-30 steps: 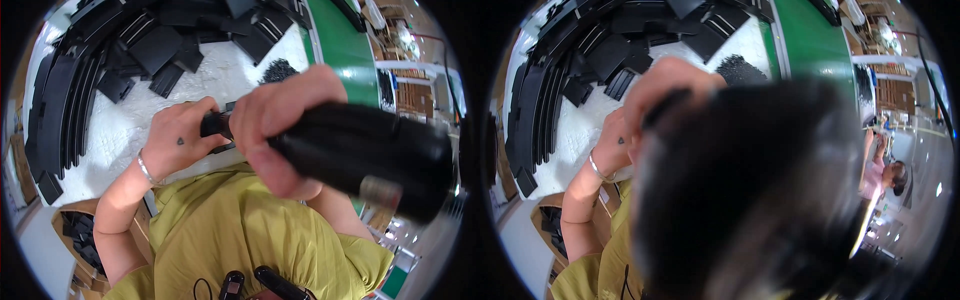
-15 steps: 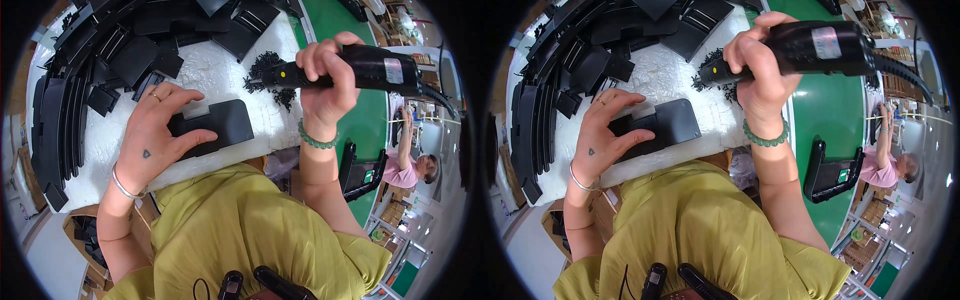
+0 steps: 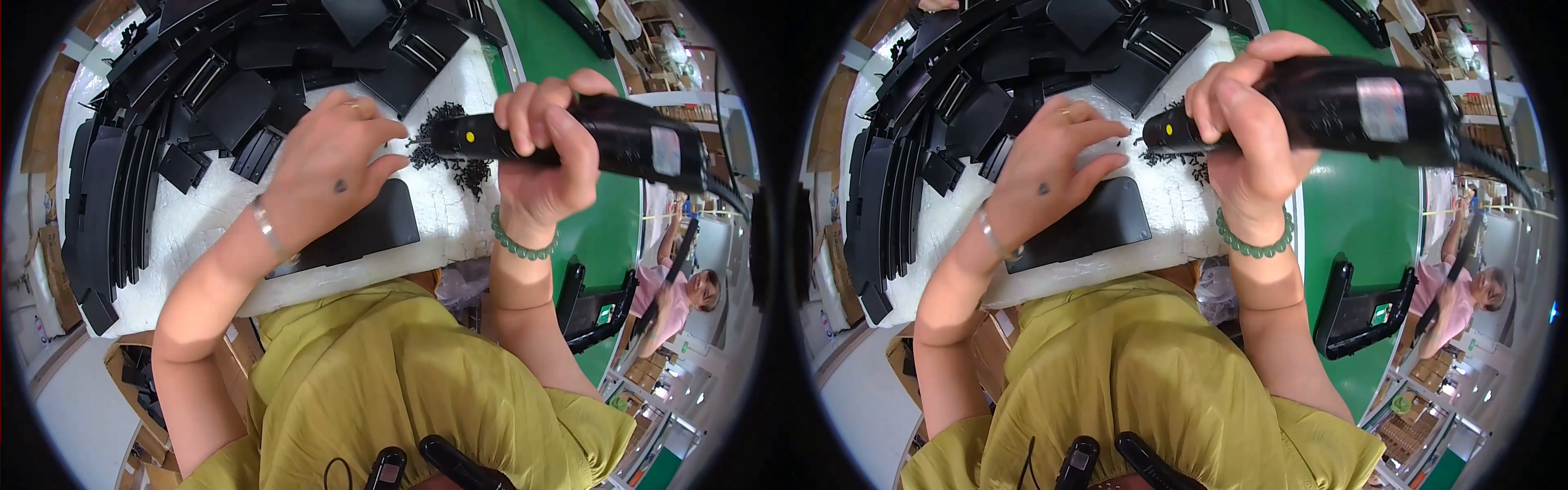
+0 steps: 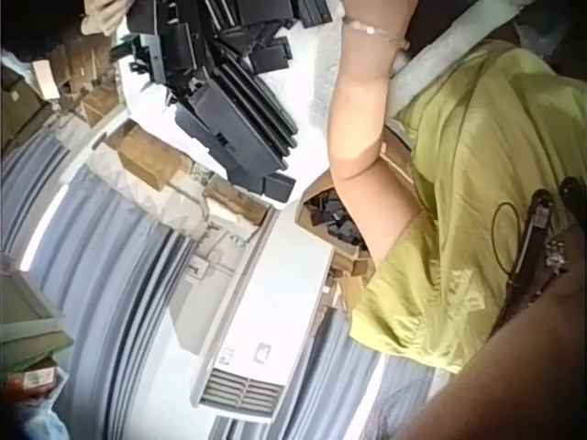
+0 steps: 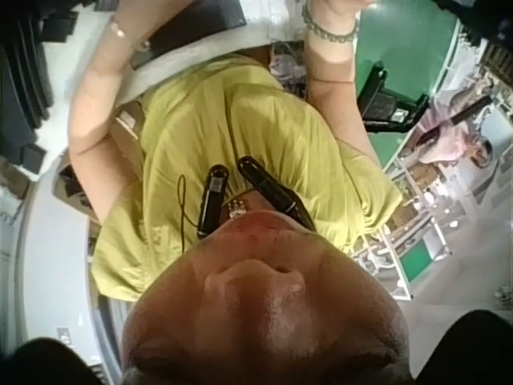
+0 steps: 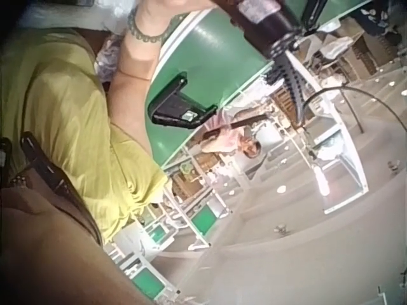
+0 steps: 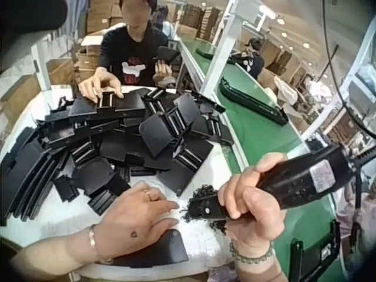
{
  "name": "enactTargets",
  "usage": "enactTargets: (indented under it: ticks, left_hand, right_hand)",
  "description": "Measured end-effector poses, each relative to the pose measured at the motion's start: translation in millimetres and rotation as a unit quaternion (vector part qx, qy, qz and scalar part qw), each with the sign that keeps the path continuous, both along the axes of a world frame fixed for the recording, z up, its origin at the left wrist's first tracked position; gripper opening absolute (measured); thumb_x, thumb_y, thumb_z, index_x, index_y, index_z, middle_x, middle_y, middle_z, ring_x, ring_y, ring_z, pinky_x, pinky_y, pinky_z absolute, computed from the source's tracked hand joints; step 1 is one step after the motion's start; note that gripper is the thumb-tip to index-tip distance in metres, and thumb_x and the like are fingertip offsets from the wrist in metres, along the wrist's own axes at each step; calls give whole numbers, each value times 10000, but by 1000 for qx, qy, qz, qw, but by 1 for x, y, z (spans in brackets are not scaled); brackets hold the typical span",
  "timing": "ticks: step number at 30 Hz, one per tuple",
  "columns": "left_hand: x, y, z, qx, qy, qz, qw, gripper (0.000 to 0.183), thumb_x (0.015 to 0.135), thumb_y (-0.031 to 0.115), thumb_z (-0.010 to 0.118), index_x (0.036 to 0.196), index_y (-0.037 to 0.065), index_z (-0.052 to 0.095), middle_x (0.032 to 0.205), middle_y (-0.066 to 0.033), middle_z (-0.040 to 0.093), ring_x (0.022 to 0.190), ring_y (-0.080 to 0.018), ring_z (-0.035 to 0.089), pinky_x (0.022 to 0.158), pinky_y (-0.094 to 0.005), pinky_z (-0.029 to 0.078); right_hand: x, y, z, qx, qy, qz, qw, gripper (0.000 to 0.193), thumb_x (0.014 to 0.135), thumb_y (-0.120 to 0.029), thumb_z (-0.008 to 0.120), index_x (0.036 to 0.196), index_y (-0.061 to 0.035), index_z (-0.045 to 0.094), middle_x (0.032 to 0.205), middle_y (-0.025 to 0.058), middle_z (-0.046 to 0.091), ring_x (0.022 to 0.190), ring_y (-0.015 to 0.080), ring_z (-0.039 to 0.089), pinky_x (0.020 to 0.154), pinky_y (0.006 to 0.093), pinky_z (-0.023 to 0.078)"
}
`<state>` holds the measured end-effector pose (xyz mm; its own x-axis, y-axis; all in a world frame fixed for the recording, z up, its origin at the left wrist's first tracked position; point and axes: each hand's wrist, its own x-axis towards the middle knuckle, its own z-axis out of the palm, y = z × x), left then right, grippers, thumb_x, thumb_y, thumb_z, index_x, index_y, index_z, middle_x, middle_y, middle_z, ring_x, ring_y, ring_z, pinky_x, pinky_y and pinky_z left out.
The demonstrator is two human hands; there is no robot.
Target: Assembling black plastic components using an electric screwdriver on a factory line.
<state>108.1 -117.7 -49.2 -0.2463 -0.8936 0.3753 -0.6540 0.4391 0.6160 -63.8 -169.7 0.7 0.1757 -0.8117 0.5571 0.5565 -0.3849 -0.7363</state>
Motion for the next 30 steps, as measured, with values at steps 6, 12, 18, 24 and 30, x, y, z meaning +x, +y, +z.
enactTargets:
  ticks: [6, 12, 18, 24, 30]
  left_hand:
    - [-9, -19, -8, -41, 3, -20, 999, 81, 673, 121, 693, 717, 54, 679, 708, -76, 615, 765, -231, 542, 692, -318, 454]
    - [-1, -4, 13, 434, 546, -36, 715, 195, 827, 113, 615, 986, 2, 625, 915, -59, 640, 869, -117, 598, 755, -235, 488]
    - [-9, 19, 18, 463, 643, -40, 609, 189, 881, 189, 551, 987, 37, 591, 888, -44, 619, 843, -111, 588, 774, -245, 499]
    - [-13, 31, 13, 457, 728, -92, 503, 164, 899, 207, 521, 957, 64, 576, 867, -30, 624, 818, -104, 595, 735, -224, 503]
    - [-11, 48, 16, 460, 742, -108, 476, 233, 877, 243, 565, 1026, 65, 560, 883, -20, 611, 813, -77, 563, 687, -194, 482]
  right_hand:
    - [-10, 13, 19, -29, -4, -3, 1000, 341, 737, -51, 486, 1072, -51, 418, 587, 25, 406, 453, 132, 378, 504, 304, 365]
    - [-29, 26, 35, -99, -71, 67, 990, 372, 770, -87, 463, 1139, -89, 421, 609, -21, 416, 498, 96, 407, 545, 279, 352]
    - [-20, 44, 45, -78, -94, 22, 992, 285, 686, -81, 549, 968, -83, 505, 558, -71, 465, 487, 46, 460, 577, 215, 372]
    - [-7, 58, 48, -117, -73, 18, 990, 278, 672, -83, 568, 943, -95, 508, 540, -72, 484, 458, 43, 462, 539, 192, 376]
    - [0, 63, 44, -225, -80, 89, 967, 294, 665, -78, 645, 894, -127, 467, 536, -94, 491, 442, 22, 479, 489, 160, 391]
